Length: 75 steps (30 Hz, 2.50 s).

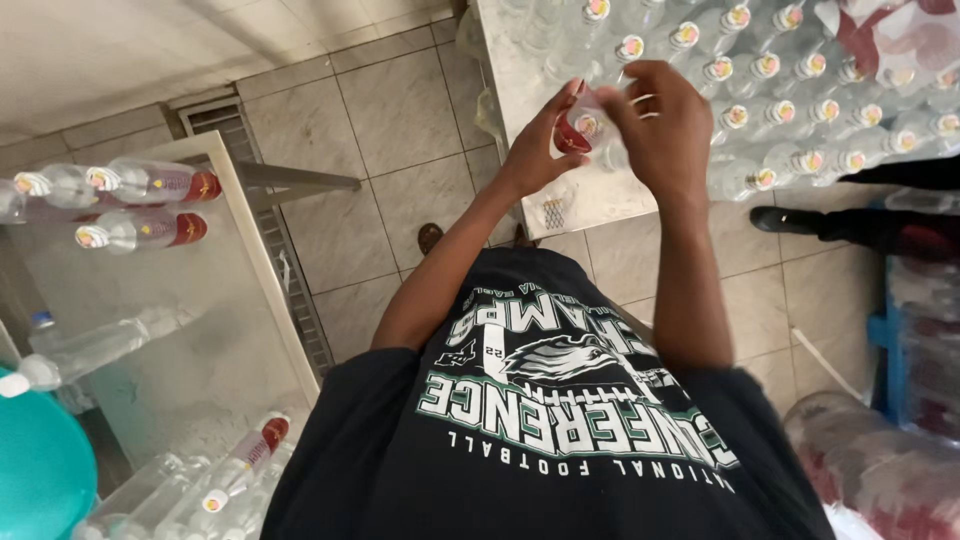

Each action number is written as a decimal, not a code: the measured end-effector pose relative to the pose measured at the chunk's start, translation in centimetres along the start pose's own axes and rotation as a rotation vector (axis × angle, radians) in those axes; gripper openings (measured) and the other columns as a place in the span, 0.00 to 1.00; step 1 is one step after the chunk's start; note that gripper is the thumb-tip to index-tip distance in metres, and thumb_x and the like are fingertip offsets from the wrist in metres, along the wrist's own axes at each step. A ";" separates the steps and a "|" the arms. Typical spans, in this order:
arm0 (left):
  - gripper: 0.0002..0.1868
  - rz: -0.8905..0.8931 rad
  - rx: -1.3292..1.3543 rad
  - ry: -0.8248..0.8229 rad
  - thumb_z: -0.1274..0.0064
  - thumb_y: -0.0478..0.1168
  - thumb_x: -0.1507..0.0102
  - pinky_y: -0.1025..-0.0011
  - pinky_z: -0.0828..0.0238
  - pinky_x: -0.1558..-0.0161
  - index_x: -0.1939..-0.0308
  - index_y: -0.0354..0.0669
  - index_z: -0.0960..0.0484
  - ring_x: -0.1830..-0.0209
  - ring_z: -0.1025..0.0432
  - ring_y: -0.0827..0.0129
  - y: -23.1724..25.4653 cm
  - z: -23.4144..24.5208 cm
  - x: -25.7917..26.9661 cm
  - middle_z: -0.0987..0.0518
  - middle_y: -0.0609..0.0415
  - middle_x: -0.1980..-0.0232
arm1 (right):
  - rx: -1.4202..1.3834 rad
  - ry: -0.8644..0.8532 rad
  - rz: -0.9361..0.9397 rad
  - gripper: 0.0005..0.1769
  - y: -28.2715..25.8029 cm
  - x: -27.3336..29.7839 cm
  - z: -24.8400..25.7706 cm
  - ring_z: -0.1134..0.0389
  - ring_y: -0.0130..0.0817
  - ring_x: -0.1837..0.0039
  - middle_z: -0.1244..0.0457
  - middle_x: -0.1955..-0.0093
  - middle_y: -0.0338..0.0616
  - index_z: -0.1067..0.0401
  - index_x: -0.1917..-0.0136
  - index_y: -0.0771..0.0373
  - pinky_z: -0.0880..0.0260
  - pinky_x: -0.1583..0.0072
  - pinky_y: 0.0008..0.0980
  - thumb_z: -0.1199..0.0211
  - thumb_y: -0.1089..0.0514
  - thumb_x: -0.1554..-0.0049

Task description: The person repeatedly picks up clear plastic water bottles from a table, applies a red and white label to each bottle, and places the labeled bottles into a nearby refrigerator. The task is performed continuously with a repetitive motion.

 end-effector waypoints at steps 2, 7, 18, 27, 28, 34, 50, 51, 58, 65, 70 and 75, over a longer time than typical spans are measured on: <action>0.60 0.002 -0.037 0.022 0.20 0.40 0.37 0.58 0.33 0.18 0.12 0.55 0.48 0.10 0.41 0.55 -1.5 0.0 0.0 0.42 0.56 0.10 | -0.290 0.025 0.030 0.29 3.3 2.0 -2.4 0.30 0.35 0.44 0.32 0.41 0.44 0.32 0.29 0.60 0.29 0.44 0.36 0.33 0.39 0.30; 0.56 -0.056 -0.121 0.097 0.18 0.49 0.40 0.51 0.31 0.24 0.14 0.58 0.38 0.26 0.26 0.49 -7.7 -1.0 0.6 0.22 0.50 0.25 | -0.853 -0.088 -0.041 0.64 12.7 5.7 -12.1 0.49 0.71 0.15 0.59 0.10 0.73 0.68 0.07 0.52 0.34 0.21 0.65 0.22 0.36 0.30; 0.45 0.044 -0.424 0.129 0.24 0.37 0.46 0.44 0.34 0.28 0.26 0.47 0.27 0.35 0.22 0.39 -13.8 -1.5 1.1 0.14 0.40 0.40 | -0.531 0.086 -0.081 0.51 20.2 5.8 -20.9 0.39 0.56 0.19 0.40 0.20 0.60 0.44 0.15 0.63 0.28 0.25 0.53 0.15 0.56 0.39; 0.63 0.069 0.188 0.406 0.07 0.42 0.63 0.52 0.31 0.23 0.25 0.37 0.22 0.33 0.23 0.41 -18.2 -3.1 1.7 0.20 0.34 0.34 | -0.943 -0.028 -0.118 0.65 30.2 7.2 -26.1 0.31 0.54 0.22 0.64 0.11 0.70 0.73 0.10 0.70 0.25 0.20 0.56 0.18 0.59 0.30; 0.63 0.074 0.155 0.479 0.07 0.42 0.63 0.52 0.31 0.23 0.25 0.37 0.22 0.33 0.23 0.41 -16.5 -0.6 4.1 0.20 0.34 0.34 | -0.970 -0.103 -0.094 0.65 25.6 9.1 -23.7 0.31 0.54 0.22 0.64 0.11 0.70 0.73 0.10 0.70 0.25 0.20 0.56 0.18 0.59 0.30; 0.42 -0.179 -0.384 0.874 0.15 0.55 0.55 0.41 0.24 0.57 0.53 0.30 0.21 0.61 0.23 0.25 -4.2 9.8 18.3 0.21 0.29 0.62 | -0.720 -0.153 0.079 0.42 13.8 11.4 -17.5 0.50 0.67 0.14 0.56 0.12 0.61 0.60 0.08 0.55 0.38 0.24 0.73 0.38 0.60 0.24; 0.44 0.178 -0.925 1.978 0.08 0.45 0.50 0.61 0.12 0.55 0.39 0.43 0.22 0.56 0.10 0.58 -8.4 46.6 51.8 0.07 0.42 0.50 | -0.422 0.226 -0.051 0.21 12.3 14.3 -12.3 0.23 0.42 0.40 0.31 0.33 0.51 0.33 0.25 0.64 0.23 0.40 0.37 0.39 0.58 0.28; 0.51 0.061 -0.881 2.018 0.02 0.41 0.52 0.61 0.12 0.47 0.34 0.41 0.23 0.50 0.09 0.55 -7.4 47.8 51.5 0.08 0.39 0.45 | -0.407 0.362 -0.113 0.17 12.3 14.0 -11.7 0.22 0.39 0.44 0.28 0.38 0.47 0.29 0.28 0.63 0.21 0.45 0.34 0.39 0.63 0.29; 0.29 -0.099 -0.655 1.783 0.31 0.15 0.52 0.56 0.07 0.63 0.51 0.38 0.22 0.61 0.12 0.53 -8.5 50.2 47.9 0.09 0.36 0.56 | -0.293 0.613 -0.360 0.40 18.4 11.1 -7.7 0.29 0.41 0.32 0.35 0.26 0.48 0.44 0.16 0.55 0.20 0.43 0.36 0.25 0.55 0.33; 0.60 0.011 -0.374 1.588 0.21 0.13 0.34 0.44 0.25 0.32 0.17 0.56 0.49 0.24 0.36 0.46 -10.3 48.6 50.1 0.36 0.38 0.22 | -0.329 0.559 -0.505 0.44 20.6 8.6 -11.4 0.29 0.39 0.42 0.33 0.42 0.48 0.36 0.27 0.62 0.17 0.35 0.43 0.16 0.51 0.47; 0.52 -0.030 -0.696 1.737 0.26 0.46 0.26 0.46 0.31 0.19 0.13 0.43 0.52 0.16 0.32 0.41 -11.1 35.7 48.9 0.42 0.41 0.12 | -0.381 0.434 -0.696 0.71 23.6 11.6 -15.2 0.25 0.60 0.30 0.42 0.19 0.70 0.59 0.13 0.69 0.13 0.36 0.45 0.10 0.52 0.49; 0.14 0.060 -0.914 0.915 0.48 0.35 0.25 0.45 0.37 0.21 0.34 0.43 0.24 0.26 0.31 0.48 -3.5 15.5 26.5 0.24 0.46 0.34 | -0.269 0.229 -0.271 0.48 17.6 10.7 -16.4 0.27 0.44 0.33 0.30 0.33 0.50 0.35 0.24 0.60 0.16 0.38 0.41 0.13 0.47 0.49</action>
Point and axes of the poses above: each hand's wrist, its own x-axis away from the middle knuckle, its own z-axis out of the back of the hand, y = z × x, the point moved 4 cm from there along -x, towards the middle knuckle
